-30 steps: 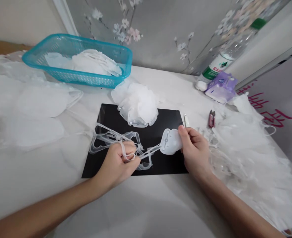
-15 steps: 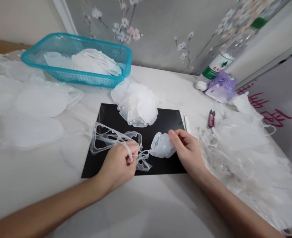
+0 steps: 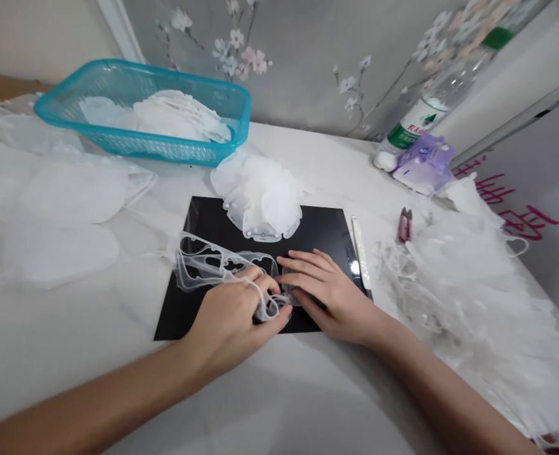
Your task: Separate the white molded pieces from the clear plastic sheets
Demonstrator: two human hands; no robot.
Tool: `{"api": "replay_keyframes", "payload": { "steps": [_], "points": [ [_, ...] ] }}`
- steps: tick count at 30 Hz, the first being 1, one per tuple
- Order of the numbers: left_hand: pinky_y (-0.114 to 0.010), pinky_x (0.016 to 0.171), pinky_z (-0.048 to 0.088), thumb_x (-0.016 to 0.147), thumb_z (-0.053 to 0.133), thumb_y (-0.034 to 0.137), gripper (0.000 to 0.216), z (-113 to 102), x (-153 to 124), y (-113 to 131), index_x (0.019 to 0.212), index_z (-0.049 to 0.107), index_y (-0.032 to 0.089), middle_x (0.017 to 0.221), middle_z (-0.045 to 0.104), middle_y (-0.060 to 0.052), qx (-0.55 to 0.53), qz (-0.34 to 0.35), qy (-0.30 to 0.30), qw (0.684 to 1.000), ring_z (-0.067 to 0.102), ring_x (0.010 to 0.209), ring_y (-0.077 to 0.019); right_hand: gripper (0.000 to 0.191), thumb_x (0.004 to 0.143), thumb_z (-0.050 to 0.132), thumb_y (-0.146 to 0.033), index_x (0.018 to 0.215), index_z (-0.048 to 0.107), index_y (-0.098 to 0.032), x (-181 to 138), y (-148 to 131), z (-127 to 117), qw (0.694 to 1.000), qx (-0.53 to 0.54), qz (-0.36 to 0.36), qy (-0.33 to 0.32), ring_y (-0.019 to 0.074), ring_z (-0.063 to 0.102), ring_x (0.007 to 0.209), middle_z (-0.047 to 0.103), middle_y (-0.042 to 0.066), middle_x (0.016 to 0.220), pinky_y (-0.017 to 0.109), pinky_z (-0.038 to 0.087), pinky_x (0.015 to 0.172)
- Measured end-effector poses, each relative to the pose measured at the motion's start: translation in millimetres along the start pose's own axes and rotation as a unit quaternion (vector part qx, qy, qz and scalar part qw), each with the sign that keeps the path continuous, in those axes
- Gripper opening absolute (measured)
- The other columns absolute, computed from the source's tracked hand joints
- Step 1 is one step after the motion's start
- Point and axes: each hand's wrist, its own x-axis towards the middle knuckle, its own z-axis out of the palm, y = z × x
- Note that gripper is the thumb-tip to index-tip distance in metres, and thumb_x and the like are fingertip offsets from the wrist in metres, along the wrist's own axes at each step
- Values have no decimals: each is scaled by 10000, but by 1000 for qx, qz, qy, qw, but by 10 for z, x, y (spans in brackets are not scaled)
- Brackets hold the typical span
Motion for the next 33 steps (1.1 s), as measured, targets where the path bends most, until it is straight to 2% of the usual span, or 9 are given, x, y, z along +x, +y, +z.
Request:
{"api": "replay_keyframes", "payload": {
  "steps": [6,9,12,14,18,22,25,28,33],
  "points": [
    [-241,505,259,793,451,232,172,22,0,-11,647,529,182,777,510,12,43,22,-16,999,446,555,-96,148,894,412,-180,869,557,-198,19,96,-5,997,-34,22,60,183,533,1008,643,50,979,438,279,1012],
    [-245,488,246,757,455,201,213,-12,-10,-6,550,430,163,749,485,21,21,8,-35,999,395,497,-75,109,872,445,-207,812,534,-187,3,142,-68,980,9,118,159,172,540,821,606,39,821,378,401,862],
    [-247,526,303,790,478,312,163,-39,-23,1,686,509,191,755,516,21,-37,-10,-22,999,448,532,-98,131,856,511,-299,792,536,-188,-21,92,-159,924,203,235,222,122,523,655,559,7,726,255,445,615],
    [-258,586,359,772,529,401,240,-44,-27,-8,934,551,224,790,553,14,-90,-24,-4,996,514,618,-136,172,841,542,-353,811,558,-184,-26,4,-197,878,357,267,172,85,485,533,531,-19,655,212,422,500],
    [-249,621,412,715,626,388,649,-51,-2,-58,1297,365,269,921,574,-7,-202,-19,-2,979,539,714,-147,195,811,586,-357,844,593,-165,-11,-170,-167,801,538,260,48,45,434,470,518,-32,634,163,391,427],
    [-202,513,356,759,586,342,177,-82,52,-91,865,603,201,726,535,15,-285,17,-39,958,472,609,-111,173,830,571,-351,895,590,-191,-2,-213,-86,724,643,247,34,41,452,474,549,-34,659,163,440,456],
    [-194,501,342,805,528,345,189,-93,72,-103,705,550,185,611,445,42,-340,-25,-14,940,414,547,-90,178,851,538,-363,926,578,-207,-17,-180,-58,677,692,247,43,65,510,503,574,-26,693,201,491,481],
    [-186,545,381,819,513,352,207,-78,68,-122,693,507,188,647,448,40,-379,-60,40,922,437,598,-93,192,849,545,-364,898,589,-184,-33,-151,-46,683,690,234,58,74,524,500,538,-34,615,203,493,486],
    [-188,538,395,804,536,367,212,-65,51,-149,690,516,189,658,469,31,-391,-80,56,915,455,603,-101,135,830,586,-286,926,596,-192,-23,-182,-39,744,620,222,112,37,506,448,548,-53,655,177,477,473]
  ]
}}
